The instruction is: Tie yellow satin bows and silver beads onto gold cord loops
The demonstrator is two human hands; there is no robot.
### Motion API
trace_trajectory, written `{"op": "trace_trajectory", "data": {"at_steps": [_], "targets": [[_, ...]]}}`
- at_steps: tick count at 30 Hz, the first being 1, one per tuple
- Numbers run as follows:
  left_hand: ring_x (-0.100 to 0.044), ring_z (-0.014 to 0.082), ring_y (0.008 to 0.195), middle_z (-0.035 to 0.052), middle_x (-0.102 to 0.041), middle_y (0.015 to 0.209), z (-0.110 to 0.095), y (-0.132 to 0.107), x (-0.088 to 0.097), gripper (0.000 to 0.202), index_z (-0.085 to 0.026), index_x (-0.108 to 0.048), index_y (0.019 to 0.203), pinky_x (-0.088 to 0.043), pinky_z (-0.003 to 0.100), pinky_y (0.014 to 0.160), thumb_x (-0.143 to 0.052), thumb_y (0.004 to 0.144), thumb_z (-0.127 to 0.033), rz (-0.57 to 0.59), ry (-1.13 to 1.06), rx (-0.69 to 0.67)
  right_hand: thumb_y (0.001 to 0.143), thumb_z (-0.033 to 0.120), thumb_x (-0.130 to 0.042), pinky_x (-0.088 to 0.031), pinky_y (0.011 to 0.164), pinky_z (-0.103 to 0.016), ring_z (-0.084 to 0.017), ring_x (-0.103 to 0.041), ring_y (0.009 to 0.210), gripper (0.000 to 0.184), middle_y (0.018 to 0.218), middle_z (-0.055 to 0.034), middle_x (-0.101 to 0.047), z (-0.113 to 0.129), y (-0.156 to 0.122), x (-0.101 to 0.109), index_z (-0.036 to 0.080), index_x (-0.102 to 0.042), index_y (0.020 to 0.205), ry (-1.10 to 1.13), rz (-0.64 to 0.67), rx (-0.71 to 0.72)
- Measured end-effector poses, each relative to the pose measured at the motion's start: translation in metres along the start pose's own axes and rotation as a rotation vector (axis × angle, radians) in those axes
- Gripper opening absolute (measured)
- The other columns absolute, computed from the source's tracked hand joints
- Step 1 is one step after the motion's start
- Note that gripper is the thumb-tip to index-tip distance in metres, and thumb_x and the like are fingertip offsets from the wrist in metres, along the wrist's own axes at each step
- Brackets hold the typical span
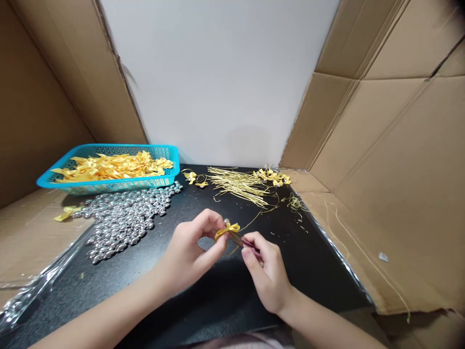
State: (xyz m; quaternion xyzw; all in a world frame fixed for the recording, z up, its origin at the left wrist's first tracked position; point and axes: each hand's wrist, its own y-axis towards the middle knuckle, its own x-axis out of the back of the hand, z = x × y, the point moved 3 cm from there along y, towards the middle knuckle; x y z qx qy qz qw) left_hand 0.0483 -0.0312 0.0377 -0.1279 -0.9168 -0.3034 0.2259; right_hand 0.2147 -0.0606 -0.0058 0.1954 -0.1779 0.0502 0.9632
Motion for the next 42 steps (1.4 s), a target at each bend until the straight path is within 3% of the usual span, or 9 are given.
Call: {"op": "trace_trajectory", "data": {"at_steps": [25, 42], "targets": [[-0.057, 0.0073, 0.051, -0.006, -0.062, 0.064, -0.0058, -0.0012, 0.0008, 0.013, -0.021, -0.045, 0.081, -0.044, 0.016, 0.052, -0.055, 0.083, -0.014, -0.105, 0.141, -0.043, 0.092, 0.031, -0.046, -0.032, 0.052, -0.021, -0.009, -0.042, 0.055, 0.018, 0.066, 0.0027, -0.048, 0.0015, -0.0013, -0.0002, 0.017, -0.055, 0.086, 0.017, 0.0, -0.019], [-0.061, 0.0074, 0.054, -0.0053, -0.062, 0.065, -0.0054, -0.0028, -0.0017, 0.014, -0.021, -0.045, 0.079, -0.047, 0.016, 0.054, -0.055, 0.08, -0.011, -0.109, 0.187, -0.086, 0.093, 0.033, -0.046, -0.033, 0.053, -0.022, -0.01, -0.042, 0.056, 0.02, 0.065, 0.0024, -0.047, -0.0007, -0.0012, -0.0014, 0.017, -0.057, 0.088, -0.02, -0.024, -0.004]]}}
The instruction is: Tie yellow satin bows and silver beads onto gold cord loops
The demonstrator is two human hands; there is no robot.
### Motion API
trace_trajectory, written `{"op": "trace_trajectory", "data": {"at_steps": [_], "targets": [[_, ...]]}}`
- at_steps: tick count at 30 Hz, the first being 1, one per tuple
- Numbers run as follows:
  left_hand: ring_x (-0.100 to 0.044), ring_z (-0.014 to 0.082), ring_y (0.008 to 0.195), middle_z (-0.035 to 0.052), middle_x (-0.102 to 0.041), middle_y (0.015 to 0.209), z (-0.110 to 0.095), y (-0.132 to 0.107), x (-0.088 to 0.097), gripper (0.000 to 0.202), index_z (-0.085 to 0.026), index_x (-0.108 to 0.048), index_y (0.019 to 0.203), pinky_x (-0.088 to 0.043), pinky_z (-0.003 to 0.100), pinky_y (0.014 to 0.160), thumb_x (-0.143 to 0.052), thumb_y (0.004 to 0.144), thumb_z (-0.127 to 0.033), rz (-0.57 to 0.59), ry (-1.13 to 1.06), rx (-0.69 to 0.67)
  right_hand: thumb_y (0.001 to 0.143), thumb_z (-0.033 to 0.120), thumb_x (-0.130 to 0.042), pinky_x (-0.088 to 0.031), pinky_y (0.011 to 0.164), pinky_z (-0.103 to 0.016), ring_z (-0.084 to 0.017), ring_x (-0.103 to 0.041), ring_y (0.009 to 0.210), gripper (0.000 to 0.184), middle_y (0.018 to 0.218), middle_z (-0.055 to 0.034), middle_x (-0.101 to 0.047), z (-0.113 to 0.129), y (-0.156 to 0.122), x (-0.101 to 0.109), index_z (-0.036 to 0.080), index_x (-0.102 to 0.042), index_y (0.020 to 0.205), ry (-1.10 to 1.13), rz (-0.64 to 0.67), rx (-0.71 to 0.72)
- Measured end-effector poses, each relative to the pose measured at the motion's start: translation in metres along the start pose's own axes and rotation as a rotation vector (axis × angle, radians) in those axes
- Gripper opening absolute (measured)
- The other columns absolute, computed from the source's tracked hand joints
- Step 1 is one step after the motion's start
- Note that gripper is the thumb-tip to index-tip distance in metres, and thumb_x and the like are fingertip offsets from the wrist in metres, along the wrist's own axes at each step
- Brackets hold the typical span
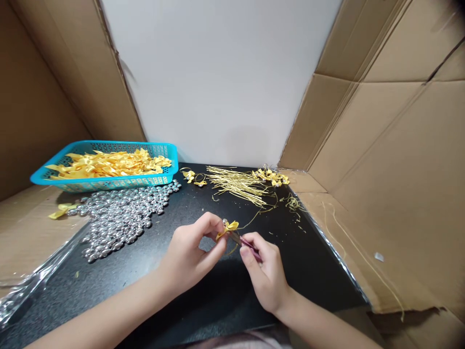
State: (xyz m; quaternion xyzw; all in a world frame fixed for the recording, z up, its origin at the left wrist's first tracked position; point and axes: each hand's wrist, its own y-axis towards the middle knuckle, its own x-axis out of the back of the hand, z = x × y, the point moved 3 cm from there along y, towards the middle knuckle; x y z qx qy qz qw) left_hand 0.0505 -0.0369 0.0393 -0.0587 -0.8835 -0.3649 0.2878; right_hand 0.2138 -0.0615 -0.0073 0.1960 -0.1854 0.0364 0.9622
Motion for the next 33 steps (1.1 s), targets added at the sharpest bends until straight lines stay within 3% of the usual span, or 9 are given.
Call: {"op": "trace_trajectory", "data": {"at_steps": [13, 17, 20, 23, 25, 29, 30, 33], "targets": [[-0.06, 0.0082, 0.053, -0.0051, -0.062, 0.064, -0.002, -0.001, -0.003, 0.011, -0.021, -0.047, 0.078, -0.046, 0.017, 0.053, -0.054, 0.08, -0.014, 0.024, -0.04, 0.039, 0.093, 0.034, -0.047, -0.036, 0.056, -0.023, -0.011, -0.047, 0.059, 0.02, 0.071, 0.001, -0.053, -0.001, 0.0, -0.001, 0.018, -0.057, 0.09, 0.005, -0.01, -0.002], [-0.063, 0.0103, 0.056, -0.0032, -0.067, 0.067, 0.003, 0.0, -0.004, 0.013, -0.021, -0.044, 0.079, -0.048, 0.019, 0.055, -0.055, 0.084, -0.017, 0.075, -0.209, 0.154, 0.093, 0.036, -0.043, -0.035, 0.055, -0.023, -0.011, -0.044, 0.057, 0.022, 0.067, 0.0024, -0.048, 0.0, 0.003, 0.01, 0.018, -0.054, 0.086, 0.013, -0.028, 0.025], [-0.066, 0.0126, 0.061, -0.0005, -0.07, 0.073, 0.013, 0.002, -0.005, 0.013, -0.021, -0.045, 0.082, -0.052, 0.023, 0.058, -0.057, 0.085, -0.024, 0.082, -0.347, 0.286, 0.092, 0.036, -0.045, -0.032, 0.053, -0.023, -0.01, -0.041, 0.054, 0.021, 0.062, 0.0041, -0.046, -0.003, 0.01, 0.026, 0.019, -0.052, 0.082, -0.057, 0.099, 0.007], [-0.067, 0.0143, 0.065, 0.0007, -0.07, 0.074, 0.025, 0.005, -0.005, 0.013, -0.02, -0.049, 0.089, -0.053, 0.024, 0.061, -0.058, 0.085, -0.028, 0.087, -0.376, 0.361, 0.089, 0.033, -0.05, -0.035, 0.055, -0.022, -0.011, -0.048, 0.055, 0.015, 0.064, 0.0048, -0.054, -0.012, 0.02, 0.044, 0.02, -0.053, 0.096, -0.195, 0.293, -0.063], [-0.065, 0.014, 0.064, 0.0007, -0.068, 0.072, 0.031, 0.008, -0.004, 0.013, -0.018, -0.053, 0.09, -0.052, 0.024, 0.06, -0.058, 0.085, -0.029, 0.096, -0.317, 0.374, 0.089, 0.032, -0.051, -0.04, 0.063, -0.024, -0.013, -0.057, 0.066, 0.014, 0.076, 0.001, -0.062, -0.021, 0.033, 0.061, 0.02, -0.054, 0.094, -0.299, 0.289, -0.073], [-0.053, 0.0098, 0.051, -0.0041, -0.057, 0.059, 0.038, 0.013, 0.002, 0.012, -0.017, -0.059, 0.083, -0.044, 0.02, 0.051, -0.059, 0.082, -0.029, 0.087, -0.133, 0.325, 0.09, 0.032, -0.05, -0.043, 0.068, -0.027, -0.015, -0.057, 0.074, 0.017, 0.085, -0.0032, -0.063, -0.05, 0.081, 0.084, 0.017, -0.057, 0.088, -0.554, 0.21, -0.051], [-0.051, 0.0092, 0.05, -0.005, -0.055, 0.057, 0.038, 0.015, 0.004, 0.012, -0.017, -0.06, 0.082, -0.042, 0.019, 0.05, -0.059, 0.081, -0.028, 0.086, -0.107, 0.31, 0.089, 0.03, -0.051, -0.043, 0.072, -0.027, -0.016, -0.057, 0.079, 0.017, 0.087, -0.0048, -0.062, -0.057, 0.097, 0.086, 0.016, -0.059, 0.085, -0.669, 0.178, -0.023], [-0.048, 0.0088, 0.05, -0.0053, -0.053, 0.057, 0.038, 0.017, 0.006, 0.012, -0.016, -0.061, 0.082, -0.041, 0.019, 0.049, -0.059, 0.081, -0.029, 0.094, -0.084, 0.286, 0.086, 0.026, -0.058, -0.041, 0.083, -0.031, -0.019, -0.055, 0.091, 0.013, 0.095, -0.0085, -0.062, -0.078, 0.143, 0.075, 0.014, -0.064, 0.084, -0.74, 0.145, -0.025]]}}
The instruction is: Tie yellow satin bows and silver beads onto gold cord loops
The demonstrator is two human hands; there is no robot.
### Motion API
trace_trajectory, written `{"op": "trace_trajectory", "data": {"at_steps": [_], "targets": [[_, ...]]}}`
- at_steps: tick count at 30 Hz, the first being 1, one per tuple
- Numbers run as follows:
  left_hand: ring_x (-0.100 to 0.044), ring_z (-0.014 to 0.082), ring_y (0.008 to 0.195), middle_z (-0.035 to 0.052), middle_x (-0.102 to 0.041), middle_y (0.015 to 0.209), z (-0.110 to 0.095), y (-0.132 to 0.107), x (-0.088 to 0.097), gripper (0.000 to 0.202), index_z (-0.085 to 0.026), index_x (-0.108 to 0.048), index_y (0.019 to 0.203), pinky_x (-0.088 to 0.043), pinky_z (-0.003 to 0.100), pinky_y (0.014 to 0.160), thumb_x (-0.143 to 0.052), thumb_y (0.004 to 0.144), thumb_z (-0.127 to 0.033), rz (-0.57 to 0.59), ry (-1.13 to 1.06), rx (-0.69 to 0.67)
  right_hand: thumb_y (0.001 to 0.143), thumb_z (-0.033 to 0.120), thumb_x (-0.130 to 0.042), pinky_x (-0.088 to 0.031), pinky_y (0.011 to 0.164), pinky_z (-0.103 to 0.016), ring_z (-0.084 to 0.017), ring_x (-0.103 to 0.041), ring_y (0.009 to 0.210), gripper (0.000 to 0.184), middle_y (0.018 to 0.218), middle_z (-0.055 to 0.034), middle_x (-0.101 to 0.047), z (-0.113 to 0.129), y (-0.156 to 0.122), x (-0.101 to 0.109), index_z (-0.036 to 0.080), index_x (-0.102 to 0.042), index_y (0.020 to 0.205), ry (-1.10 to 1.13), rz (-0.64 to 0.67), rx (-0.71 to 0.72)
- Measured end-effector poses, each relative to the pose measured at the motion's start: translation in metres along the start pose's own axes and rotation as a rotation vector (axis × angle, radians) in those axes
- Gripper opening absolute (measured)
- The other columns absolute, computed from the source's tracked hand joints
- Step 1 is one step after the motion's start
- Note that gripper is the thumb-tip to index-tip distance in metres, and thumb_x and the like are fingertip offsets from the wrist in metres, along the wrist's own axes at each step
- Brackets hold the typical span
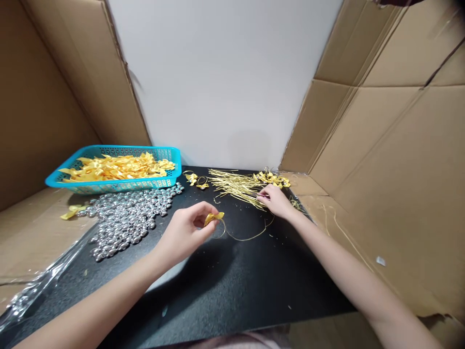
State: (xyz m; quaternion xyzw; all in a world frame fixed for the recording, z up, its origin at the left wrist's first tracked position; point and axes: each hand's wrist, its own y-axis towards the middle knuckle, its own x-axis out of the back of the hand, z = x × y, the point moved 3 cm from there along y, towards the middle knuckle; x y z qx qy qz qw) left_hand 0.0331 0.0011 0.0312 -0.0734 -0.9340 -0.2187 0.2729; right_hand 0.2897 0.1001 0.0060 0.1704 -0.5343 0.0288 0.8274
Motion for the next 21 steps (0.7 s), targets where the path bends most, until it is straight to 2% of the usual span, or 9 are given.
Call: {"op": "trace_trajectory", "data": {"at_steps": [3, 6, 10, 12, 14, 16, 18, 20, 21], "targets": [[-0.049, 0.0091, 0.053, -0.0042, -0.055, 0.06, 0.0, 0.0, 0.0, 0.015, -0.016, -0.061, 0.085, -0.045, 0.02, 0.052, -0.058, 0.082, -0.03, 0.004, -0.007, 0.008, 0.085, 0.028, -0.061, -0.039, 0.084, -0.034, -0.021, -0.054, 0.095, 0.014, 0.098, -0.0097, -0.062, 0.004, 0.034, -0.02, 0.015, -0.067, 0.085, -0.028, 0.0, -0.022], [-0.053, 0.0102, 0.056, -0.0021, -0.06, 0.063, 0.0, -0.001, -0.001, 0.017, -0.015, -0.062, 0.088, -0.049, 0.022, 0.057, -0.059, 0.082, -0.03, 0.012, -0.025, 0.024, 0.082, 0.026, -0.064, -0.037, 0.087, -0.037, -0.023, -0.053, 0.097, 0.011, 0.098, -0.0098, -0.063, 0.007, 0.047, -0.032, 0.015, -0.068, 0.082, -0.02, 0.011, -0.038], [-0.06, 0.0125, 0.061, 0.0018, -0.067, 0.069, -0.001, -0.003, -0.003, 0.017, -0.015, -0.065, 0.088, -0.051, 0.024, 0.06, -0.059, 0.083, -0.03, 0.015, -0.04, 0.022, 0.084, 0.023, -0.062, -0.036, 0.09, -0.042, -0.027, -0.051, 0.104, 0.011, 0.101, -0.0122, -0.064, 0.016, 0.039, -0.031, 0.015, -0.069, 0.085, 0.049, 0.0, -0.038], [-0.062, 0.0135, 0.063, 0.003, -0.07, 0.072, -0.002, -0.004, -0.004, 0.018, -0.015, -0.066, 0.088, -0.051, 0.024, 0.06, -0.059, 0.084, -0.031, 0.012, -0.045, 0.013, 0.087, 0.024, -0.058, -0.036, 0.093, -0.043, -0.027, -0.048, 0.111, 0.017, 0.112, -0.0142, -0.061, 0.031, 0.026, -0.027, 0.014, -0.067, 0.097, 0.109, -0.025, -0.023], [-0.063, 0.0137, 0.062, 0.003, -0.07, 0.072, -0.002, -0.004, -0.004, 0.018, -0.015, -0.067, 0.088, -0.051, 0.024, 0.06, -0.059, 0.083, -0.03, 0.0, -0.049, 0.005, 0.091, 0.029, -0.052, -0.04, 0.092, -0.037, -0.023, -0.05, 0.112, 0.024, 0.117, -0.0116, -0.059, 0.053, 0.007, -0.025, 0.017, -0.063, 0.108, 0.203, -0.009, 0.041], [-0.063, 0.0136, 0.062, 0.0025, -0.07, 0.072, -0.002, -0.004, -0.004, 0.017, -0.016, -0.067, 0.087, -0.05, 0.023, 0.06, -0.061, 0.082, -0.03, -0.021, -0.062, 0.007, 0.097, 0.035, -0.04, -0.045, 0.082, -0.028, -0.015, -0.059, 0.096, 0.029, 0.107, -0.0047, -0.064, 0.076, -0.015, -0.024, 0.021, -0.059, 0.113, 0.348, 0.099, 0.137], [-0.063, 0.0136, 0.062, 0.0024, -0.071, 0.072, -0.001, -0.004, -0.003, 0.017, -0.015, -0.067, 0.086, -0.049, 0.023, 0.06, -0.063, 0.08, -0.03, -0.039, -0.107, 0.037, 0.096, 0.042, -0.04, -0.047, 0.07, -0.026, -0.013, -0.061, 0.078, 0.036, 0.095, -0.0048, -0.066, 0.093, -0.036, -0.024, 0.017, -0.054, 0.116, 0.794, 0.383, 0.142], [-0.063, 0.014, 0.062, 0.0027, -0.07, 0.071, 0.001, -0.003, -0.004, 0.019, -0.015, -0.066, 0.084, -0.048, 0.023, 0.059, -0.066, 0.078, -0.033, -0.041, -0.2, 0.101, 0.086, 0.051, -0.055, -0.04, 0.052, -0.022, -0.009, -0.049, 0.053, 0.039, 0.066, 0.0025, -0.058, 0.099, -0.049, -0.018, 0.015, -0.058, 0.1, 0.918, 0.566, 0.086], [-0.063, 0.0141, 0.062, 0.0031, -0.071, 0.071, 0.003, -0.003, -0.004, 0.021, -0.015, -0.065, 0.083, -0.048, 0.023, 0.058, -0.068, 0.077, -0.034, -0.033, -0.254, 0.142, 0.083, 0.054, -0.057, -0.033, 0.047, -0.02, -0.008, -0.04, 0.047, 0.04, 0.056, 0.0057, -0.048, 0.098, -0.052, -0.011, 0.015, -0.059, 0.087, 0.904, 0.574, 0.069]]}}
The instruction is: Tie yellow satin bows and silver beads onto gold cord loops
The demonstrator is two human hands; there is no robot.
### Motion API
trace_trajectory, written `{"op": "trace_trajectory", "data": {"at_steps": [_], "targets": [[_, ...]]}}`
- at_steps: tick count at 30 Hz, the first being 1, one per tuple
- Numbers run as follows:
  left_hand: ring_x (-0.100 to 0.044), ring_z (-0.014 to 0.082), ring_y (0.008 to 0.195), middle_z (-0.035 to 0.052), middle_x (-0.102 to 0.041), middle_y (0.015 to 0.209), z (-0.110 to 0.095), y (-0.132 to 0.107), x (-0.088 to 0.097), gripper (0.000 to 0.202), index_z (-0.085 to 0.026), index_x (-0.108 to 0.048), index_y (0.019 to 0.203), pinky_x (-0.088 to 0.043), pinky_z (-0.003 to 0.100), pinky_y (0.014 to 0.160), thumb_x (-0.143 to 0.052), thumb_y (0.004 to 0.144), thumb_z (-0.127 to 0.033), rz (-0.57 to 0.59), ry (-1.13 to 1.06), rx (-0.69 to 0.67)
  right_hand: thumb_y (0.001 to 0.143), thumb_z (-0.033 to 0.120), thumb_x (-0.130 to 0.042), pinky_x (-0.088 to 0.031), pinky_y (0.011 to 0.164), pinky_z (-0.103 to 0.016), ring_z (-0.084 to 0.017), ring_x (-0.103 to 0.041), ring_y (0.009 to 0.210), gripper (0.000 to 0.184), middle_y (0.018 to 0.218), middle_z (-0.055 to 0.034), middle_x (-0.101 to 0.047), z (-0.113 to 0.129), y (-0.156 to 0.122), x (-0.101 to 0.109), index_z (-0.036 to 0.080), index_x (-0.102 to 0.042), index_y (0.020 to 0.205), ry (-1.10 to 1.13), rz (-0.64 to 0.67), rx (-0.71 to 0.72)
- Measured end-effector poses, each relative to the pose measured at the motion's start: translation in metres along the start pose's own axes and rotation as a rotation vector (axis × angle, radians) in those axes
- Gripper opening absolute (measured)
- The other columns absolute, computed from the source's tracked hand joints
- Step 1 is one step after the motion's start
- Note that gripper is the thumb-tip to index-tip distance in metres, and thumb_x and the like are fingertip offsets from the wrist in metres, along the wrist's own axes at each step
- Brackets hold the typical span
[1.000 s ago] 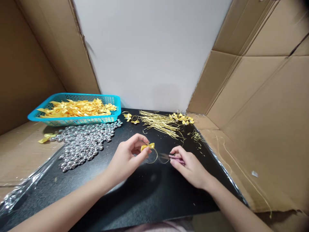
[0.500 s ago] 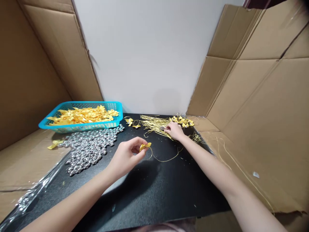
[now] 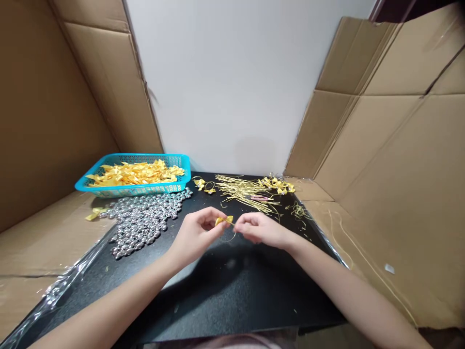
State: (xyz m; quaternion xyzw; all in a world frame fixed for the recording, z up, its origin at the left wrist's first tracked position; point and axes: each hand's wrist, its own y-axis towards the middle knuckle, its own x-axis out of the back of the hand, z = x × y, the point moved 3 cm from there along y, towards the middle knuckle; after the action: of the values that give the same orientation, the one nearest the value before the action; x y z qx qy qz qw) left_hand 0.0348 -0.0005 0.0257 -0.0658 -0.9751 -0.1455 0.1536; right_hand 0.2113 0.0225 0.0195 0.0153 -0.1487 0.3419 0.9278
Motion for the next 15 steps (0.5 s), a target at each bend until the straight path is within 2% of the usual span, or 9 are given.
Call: {"op": "trace_trajectory", "data": {"at_steps": [1, 3, 6, 10, 12, 15], "targets": [[-0.063, 0.0141, 0.061, 0.0037, -0.071, 0.071, 0.002, 0.001, -0.001, 0.023, -0.014, -0.065, 0.082, -0.047, 0.023, 0.057, -0.069, 0.075, -0.036, 0.01, -0.052, 0.042, 0.082, 0.057, -0.056, -0.027, 0.044, -0.02, -0.007, -0.034, 0.044, 0.043, 0.05, 0.0073, -0.04, 0.006, -0.004, 0.006, 0.015, -0.059, 0.076, -0.04, -0.031, 0.006], [-0.063, 0.014, 0.062, 0.005, -0.072, 0.073, 0.005, 0.002, -0.002, 0.024, -0.014, -0.064, 0.081, -0.047, 0.023, 0.058, -0.071, 0.074, -0.036, 0.042, -0.136, 0.114, 0.081, 0.06, -0.057, -0.023, 0.044, -0.02, -0.006, -0.03, 0.044, 0.046, 0.049, 0.0078, -0.035, 0.02, -0.011, 0.022, 0.016, -0.057, 0.068, -0.089, -0.093, 0.067], [-0.063, 0.0134, 0.062, 0.0056, -0.074, 0.075, 0.009, 0.003, -0.005, 0.022, -0.014, -0.065, 0.079, -0.048, 0.023, 0.059, -0.073, 0.071, -0.032, 0.086, -0.218, 0.185, 0.081, 0.057, -0.059, -0.026, 0.045, -0.021, -0.006, -0.033, 0.047, 0.044, 0.055, 0.0058, -0.041, 0.045, -0.017, 0.044, 0.016, -0.056, 0.067, -0.085, -0.09, 0.163], [-0.061, 0.0111, 0.058, 0.0039, -0.073, 0.071, 0.01, 0.004, -0.008, 0.017, -0.014, -0.066, 0.076, -0.047, 0.022, 0.058, -0.076, 0.067, -0.025, 0.117, -0.3, 0.228, 0.081, 0.05, -0.064, -0.025, 0.045, -0.021, -0.005, -0.026, 0.045, 0.036, 0.051, 0.008, -0.034, 0.075, -0.027, 0.065, 0.017, -0.056, 0.067, 0.054, -0.093, 0.255], [-0.059, 0.0103, 0.056, 0.0034, -0.073, 0.07, 0.01, 0.004, -0.008, 0.017, -0.014, -0.066, 0.074, -0.046, 0.022, 0.057, -0.077, 0.065, -0.024, 0.121, -0.327, 0.247, 0.08, 0.046, -0.067, -0.025, 0.045, -0.021, -0.005, -0.025, 0.045, 0.032, 0.051, 0.0086, -0.032, 0.087, -0.034, 0.074, 0.018, -0.056, 0.068, 0.103, -0.09, 0.288], [-0.058, 0.0092, 0.054, 0.003, -0.073, 0.068, 0.011, 0.004, -0.008, 0.018, -0.014, -0.067, 0.074, -0.046, 0.022, 0.056, -0.077, 0.065, -0.025, 0.121, -0.355, 0.272, 0.08, 0.042, -0.069, -0.028, 0.047, -0.022, -0.005, -0.029, 0.046, 0.028, 0.051, 0.0077, -0.035, 0.097, -0.047, 0.087, 0.018, -0.06, 0.071, 0.052, -0.139, 0.324]]}}
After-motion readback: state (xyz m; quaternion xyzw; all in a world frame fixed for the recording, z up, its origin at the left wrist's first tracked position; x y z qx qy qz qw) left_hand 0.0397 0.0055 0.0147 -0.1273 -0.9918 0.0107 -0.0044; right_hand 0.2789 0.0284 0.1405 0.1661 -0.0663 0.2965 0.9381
